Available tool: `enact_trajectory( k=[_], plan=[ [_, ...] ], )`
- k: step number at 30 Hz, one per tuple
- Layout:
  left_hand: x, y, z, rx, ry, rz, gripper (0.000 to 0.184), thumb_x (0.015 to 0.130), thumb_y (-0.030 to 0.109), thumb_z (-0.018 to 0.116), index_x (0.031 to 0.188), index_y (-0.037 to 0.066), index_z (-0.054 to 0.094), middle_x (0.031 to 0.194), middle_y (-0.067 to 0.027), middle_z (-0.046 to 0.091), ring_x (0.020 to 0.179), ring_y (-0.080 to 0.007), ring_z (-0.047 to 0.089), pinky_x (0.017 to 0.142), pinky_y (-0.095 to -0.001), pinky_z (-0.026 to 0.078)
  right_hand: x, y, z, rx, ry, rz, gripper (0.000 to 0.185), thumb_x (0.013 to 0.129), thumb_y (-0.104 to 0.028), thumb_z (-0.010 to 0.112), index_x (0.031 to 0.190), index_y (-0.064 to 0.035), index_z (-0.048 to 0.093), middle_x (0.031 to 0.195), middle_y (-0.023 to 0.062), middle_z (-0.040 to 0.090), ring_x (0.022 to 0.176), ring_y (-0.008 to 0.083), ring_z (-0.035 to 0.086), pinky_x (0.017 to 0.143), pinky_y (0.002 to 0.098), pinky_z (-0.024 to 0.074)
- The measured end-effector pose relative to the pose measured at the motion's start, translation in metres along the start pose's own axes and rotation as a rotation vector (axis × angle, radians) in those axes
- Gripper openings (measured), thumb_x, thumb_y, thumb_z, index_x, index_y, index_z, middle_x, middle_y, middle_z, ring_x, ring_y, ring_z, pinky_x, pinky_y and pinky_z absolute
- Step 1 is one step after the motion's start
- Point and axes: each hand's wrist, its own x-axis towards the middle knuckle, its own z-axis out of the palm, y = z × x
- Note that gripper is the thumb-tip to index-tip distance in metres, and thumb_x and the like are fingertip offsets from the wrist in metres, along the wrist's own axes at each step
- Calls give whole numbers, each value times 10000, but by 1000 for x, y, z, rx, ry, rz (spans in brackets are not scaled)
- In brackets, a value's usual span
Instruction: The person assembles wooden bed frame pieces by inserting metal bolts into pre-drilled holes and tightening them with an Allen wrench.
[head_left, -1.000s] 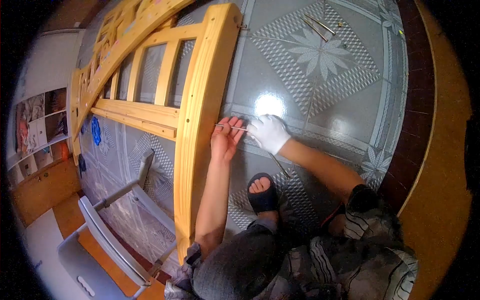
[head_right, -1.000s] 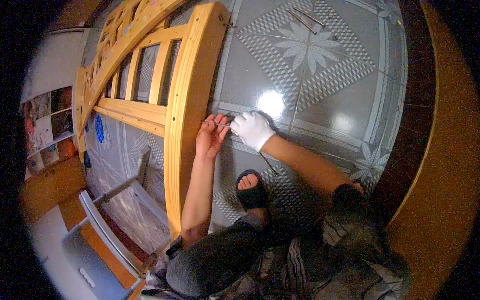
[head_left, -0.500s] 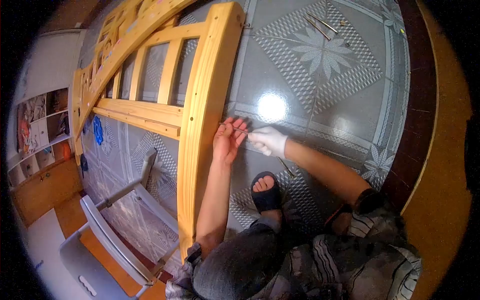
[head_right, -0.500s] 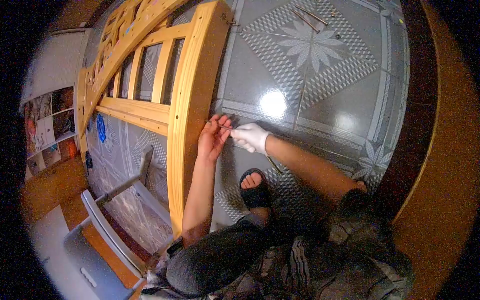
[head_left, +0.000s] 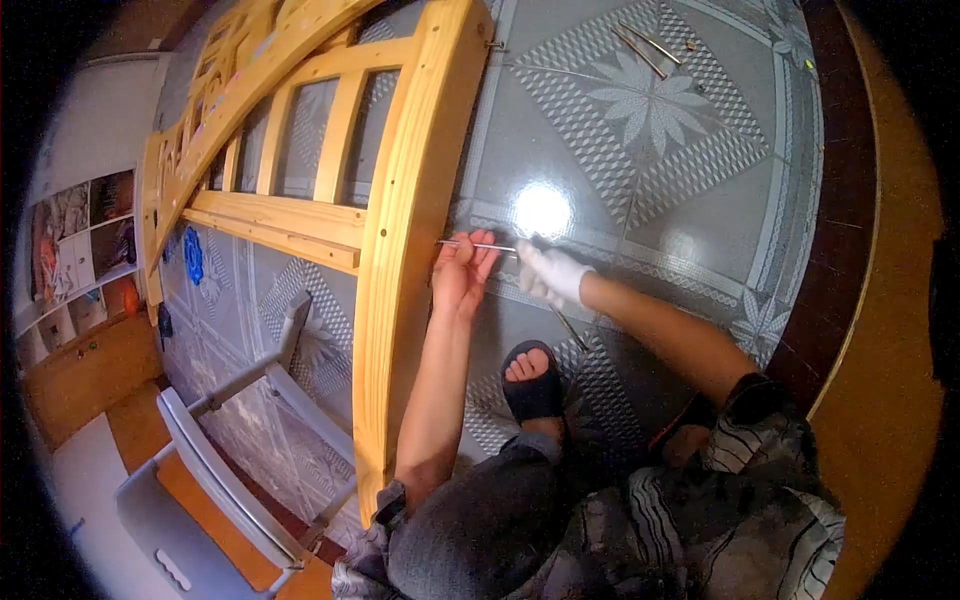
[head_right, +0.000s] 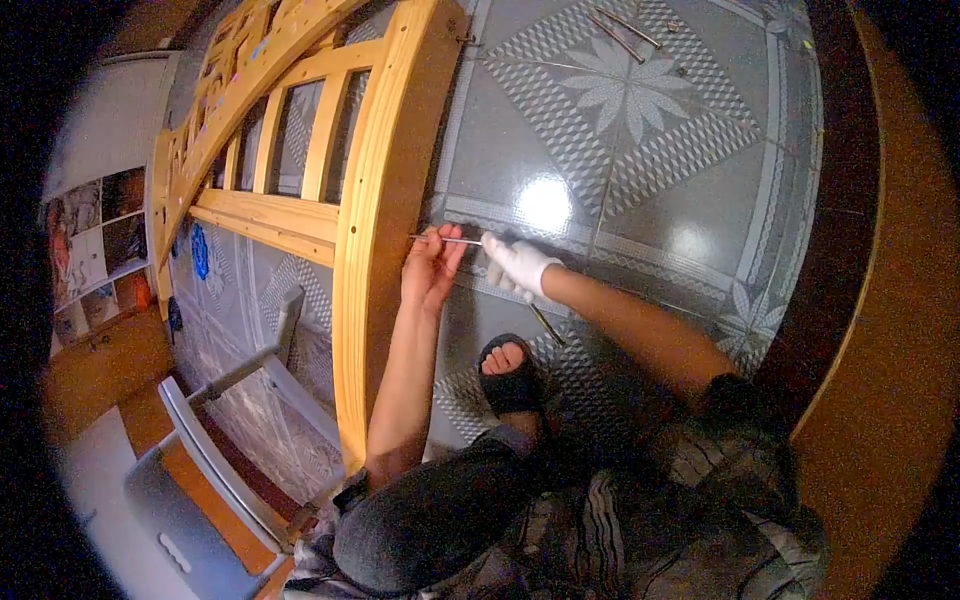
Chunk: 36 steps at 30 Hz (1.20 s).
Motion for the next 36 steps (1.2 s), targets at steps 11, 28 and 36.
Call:
enact_trajectory(
  k=[11, 28, 36],
  plan=[
    [-1, -6, -12, 91, -85, 48, 69, 842, 60, 406, 875, 69, 466, 901, -85, 536, 871, -206, 532, 782, -353, 461, 7, -17, 33, 1934, -402, 754, 333, 816, -351, 364, 589, -109, 395, 427, -60, 224, 318, 70, 180, 294, 206, 126],
    [-12, -4, 6, 77, 9, 46, 244, 862, 96, 367, 1092, 14, 363, 1018, -144, 487, 921, -242, 509, 816, -357, 441, -6, -19, 5, -821, 413, -609, 219, 675, -179, 531, 872, -86, 520, 749, 38, 488, 731, 209, 474, 631, 322, 405],
    [-58, -22, -31, 146, 137, 11, 151, 840, 151, 456, 958, 57, 453, 880, -97, 557, 791, -191, 562, 666, -301, 482, -38, -18, 60, 128, 210, 40, 219, 755, -261, 439, 746, -61, 529, 694, 165, 548, 670, 311, 543, 609, 390, 408]
  ],
)
